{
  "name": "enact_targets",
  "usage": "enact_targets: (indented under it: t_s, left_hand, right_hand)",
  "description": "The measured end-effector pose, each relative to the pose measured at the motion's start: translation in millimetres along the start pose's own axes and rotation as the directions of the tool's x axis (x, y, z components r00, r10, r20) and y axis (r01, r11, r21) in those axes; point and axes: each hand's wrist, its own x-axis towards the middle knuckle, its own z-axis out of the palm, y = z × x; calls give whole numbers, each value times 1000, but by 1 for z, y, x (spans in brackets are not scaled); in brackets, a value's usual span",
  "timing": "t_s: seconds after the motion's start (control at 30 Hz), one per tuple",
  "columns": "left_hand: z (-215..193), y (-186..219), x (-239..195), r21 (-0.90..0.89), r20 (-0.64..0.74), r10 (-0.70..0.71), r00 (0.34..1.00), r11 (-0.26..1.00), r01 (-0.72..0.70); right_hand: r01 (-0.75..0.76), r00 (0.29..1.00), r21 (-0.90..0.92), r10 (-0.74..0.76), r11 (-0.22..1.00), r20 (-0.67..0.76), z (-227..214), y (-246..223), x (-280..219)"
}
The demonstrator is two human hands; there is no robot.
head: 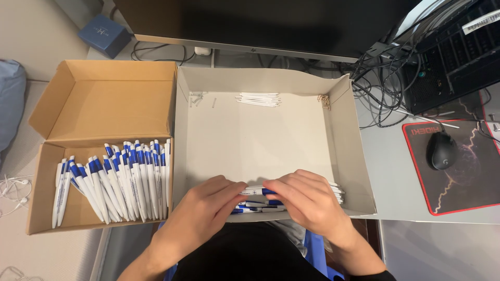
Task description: The person assembles blue and white pens by hand. They pick up pen barrels, ink cartridges, and caps from a cardboard box on their lap, insert the cartridges into the barrels, and cap the pens before placing them into a second box.
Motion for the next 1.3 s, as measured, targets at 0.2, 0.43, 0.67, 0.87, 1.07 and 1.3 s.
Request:
enact_targets:
  t_s: [0.2, 0.43, 0.67, 0.87, 1.07, 1.3]
  left_hand:
    - [-11, 4, -4, -28, -81, 36, 996, 999, -38]
    - [-72, -46, -56, 177, -446, -258, 857, 913, 367]
    - [-82, -66, -62, 191, -351, -668, 656, 635, 748]
    - [-72, -73, -68, 227, -329, -641, 693, 659, 717]
    - [-73, -63, -64, 448, -310, -647, 697, 547, 707]
    - [-93, -59, -45, 640, -317, -444, 838, 552, 534]
  right_hand:
    - [-63, 996, 33, 60, 997, 72, 0, 0, -1]
    - [-259, 959, -130, 270, 957, 80, -21, 12, -18]
    - [-415, 867, -212, 455, 885, 205, -37, 25, -40]
    - [-436, 818, -293, 511, 851, 265, -52, 36, -46]
    - [-412, 747, -434, 570, 802, 344, -58, 55, -41]
    - [-258, 664, -555, 562, 791, 493, -41, 108, 9]
